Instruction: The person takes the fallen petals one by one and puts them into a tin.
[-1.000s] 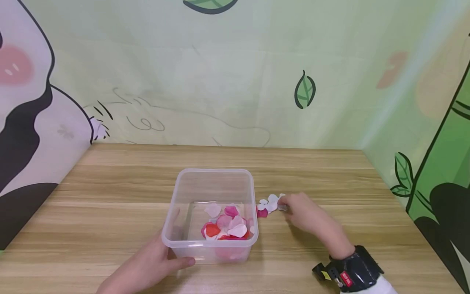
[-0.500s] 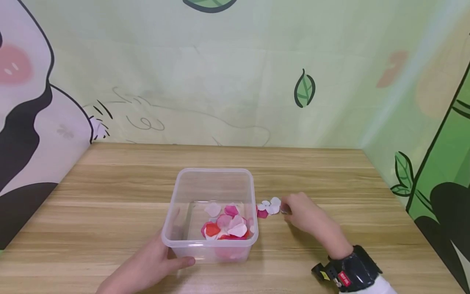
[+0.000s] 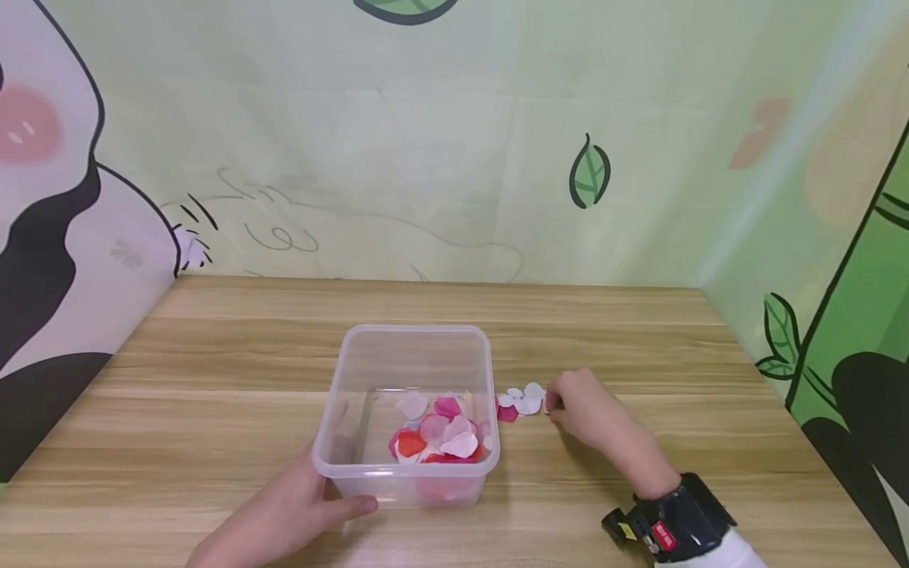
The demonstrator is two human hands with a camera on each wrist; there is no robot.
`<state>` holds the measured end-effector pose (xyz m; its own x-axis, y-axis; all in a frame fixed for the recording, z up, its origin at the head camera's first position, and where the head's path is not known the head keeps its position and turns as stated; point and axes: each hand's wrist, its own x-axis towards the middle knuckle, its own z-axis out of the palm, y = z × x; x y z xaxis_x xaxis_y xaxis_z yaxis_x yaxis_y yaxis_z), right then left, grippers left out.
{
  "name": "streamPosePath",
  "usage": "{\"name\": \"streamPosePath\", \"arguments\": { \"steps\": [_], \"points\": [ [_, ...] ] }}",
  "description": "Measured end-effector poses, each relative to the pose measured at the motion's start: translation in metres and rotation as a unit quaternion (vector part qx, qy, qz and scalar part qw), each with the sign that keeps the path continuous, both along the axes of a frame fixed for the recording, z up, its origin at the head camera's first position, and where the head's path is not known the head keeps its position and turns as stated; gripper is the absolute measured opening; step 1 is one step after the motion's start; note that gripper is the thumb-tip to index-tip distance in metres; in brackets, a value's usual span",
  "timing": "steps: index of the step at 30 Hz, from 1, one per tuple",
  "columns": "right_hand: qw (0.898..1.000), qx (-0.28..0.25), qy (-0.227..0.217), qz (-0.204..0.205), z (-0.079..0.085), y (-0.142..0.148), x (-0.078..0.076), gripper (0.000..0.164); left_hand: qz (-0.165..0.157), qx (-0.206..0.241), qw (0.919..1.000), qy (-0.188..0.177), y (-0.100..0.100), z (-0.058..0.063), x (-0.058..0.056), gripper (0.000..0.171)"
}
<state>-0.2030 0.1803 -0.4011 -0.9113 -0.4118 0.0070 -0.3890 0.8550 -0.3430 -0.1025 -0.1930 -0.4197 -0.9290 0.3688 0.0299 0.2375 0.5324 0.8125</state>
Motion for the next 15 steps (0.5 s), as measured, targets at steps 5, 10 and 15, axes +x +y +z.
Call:
{"name": "streamPosePath", "arguments": {
  "steps": [5, 10, 15],
  "points": [
    [1.000, -0.004, 0.009, -0.003, 0.000, 0.001, 0.000, 0.020, 0.004, -0.002, 1.0000, -0.003, 0.000, 0.001, 0.001, 0.112],
    [0.999, -0.028, 0.028, -0.022, 0.004, 0.001, 0.001, 0.019, 0.003, 0.003, 1.0000, -0.004, 0.001, 0.001, 0.000, 0.111],
    [0.995, -0.066, 0.048, -0.050, 0.010, 0.000, 0.002, 0.016, 0.000, 0.004, 1.0000, 0.001, 0.001, 0.002, 0.000, 0.109]
  ]
}}
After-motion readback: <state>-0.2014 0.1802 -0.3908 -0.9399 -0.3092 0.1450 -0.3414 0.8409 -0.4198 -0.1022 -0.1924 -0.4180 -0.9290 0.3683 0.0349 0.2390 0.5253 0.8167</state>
